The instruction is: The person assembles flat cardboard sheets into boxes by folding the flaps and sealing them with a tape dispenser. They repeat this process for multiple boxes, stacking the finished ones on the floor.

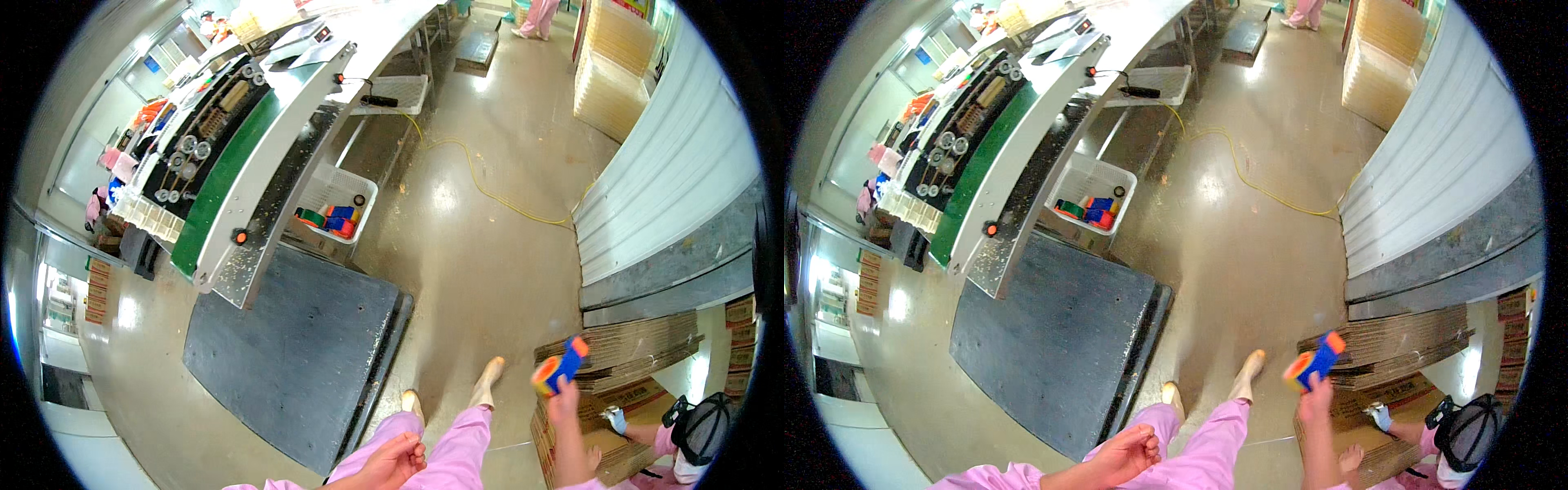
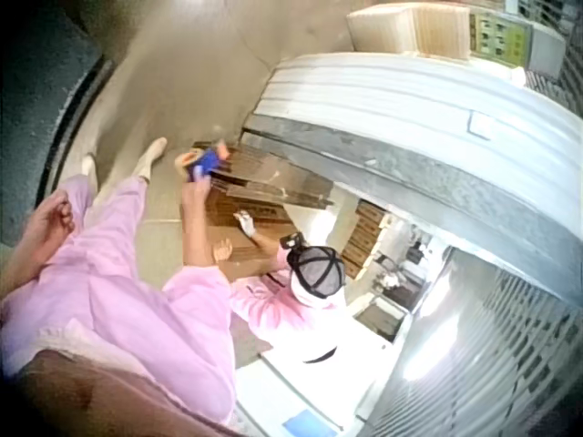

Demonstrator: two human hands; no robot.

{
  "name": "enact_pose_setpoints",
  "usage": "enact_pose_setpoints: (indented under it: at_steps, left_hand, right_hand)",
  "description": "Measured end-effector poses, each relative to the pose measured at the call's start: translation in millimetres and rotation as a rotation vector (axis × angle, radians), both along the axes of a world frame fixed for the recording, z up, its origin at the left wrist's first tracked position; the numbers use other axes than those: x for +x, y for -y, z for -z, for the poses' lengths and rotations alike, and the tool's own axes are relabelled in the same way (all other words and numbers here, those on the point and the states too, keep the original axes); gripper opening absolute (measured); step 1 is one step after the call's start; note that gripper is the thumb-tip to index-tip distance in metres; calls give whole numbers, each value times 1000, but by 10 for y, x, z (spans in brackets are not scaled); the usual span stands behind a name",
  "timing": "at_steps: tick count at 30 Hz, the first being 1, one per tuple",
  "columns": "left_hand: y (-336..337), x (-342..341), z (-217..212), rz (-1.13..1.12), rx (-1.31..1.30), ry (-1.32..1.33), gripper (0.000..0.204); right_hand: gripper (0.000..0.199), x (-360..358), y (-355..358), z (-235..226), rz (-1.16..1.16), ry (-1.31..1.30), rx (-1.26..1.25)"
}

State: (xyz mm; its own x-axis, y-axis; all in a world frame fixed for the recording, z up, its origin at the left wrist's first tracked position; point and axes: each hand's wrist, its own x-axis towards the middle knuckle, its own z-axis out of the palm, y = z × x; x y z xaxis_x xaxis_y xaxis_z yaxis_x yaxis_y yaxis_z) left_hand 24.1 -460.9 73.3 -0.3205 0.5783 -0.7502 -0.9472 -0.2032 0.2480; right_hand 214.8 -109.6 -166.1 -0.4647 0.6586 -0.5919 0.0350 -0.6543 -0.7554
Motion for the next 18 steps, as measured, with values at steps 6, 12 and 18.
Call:
enact_pose_setpoints:
  at_steps: [6, 12, 18]
  left_hand:
    - [532, 273, -41, 77, -92, -112, 30]
    - [557, 749, 46, 192, -135, -214, 34]
    - [536, 1789, 212, 300, -213, -332, 38]
  right_hand:
    - [45, -221, 2372, -911, -79, -297, -667]
    - [43, 129, 3173, -1388, -173, -315, -843]
    - [47, 1086, 3043, -1119, -607, -280, -452]
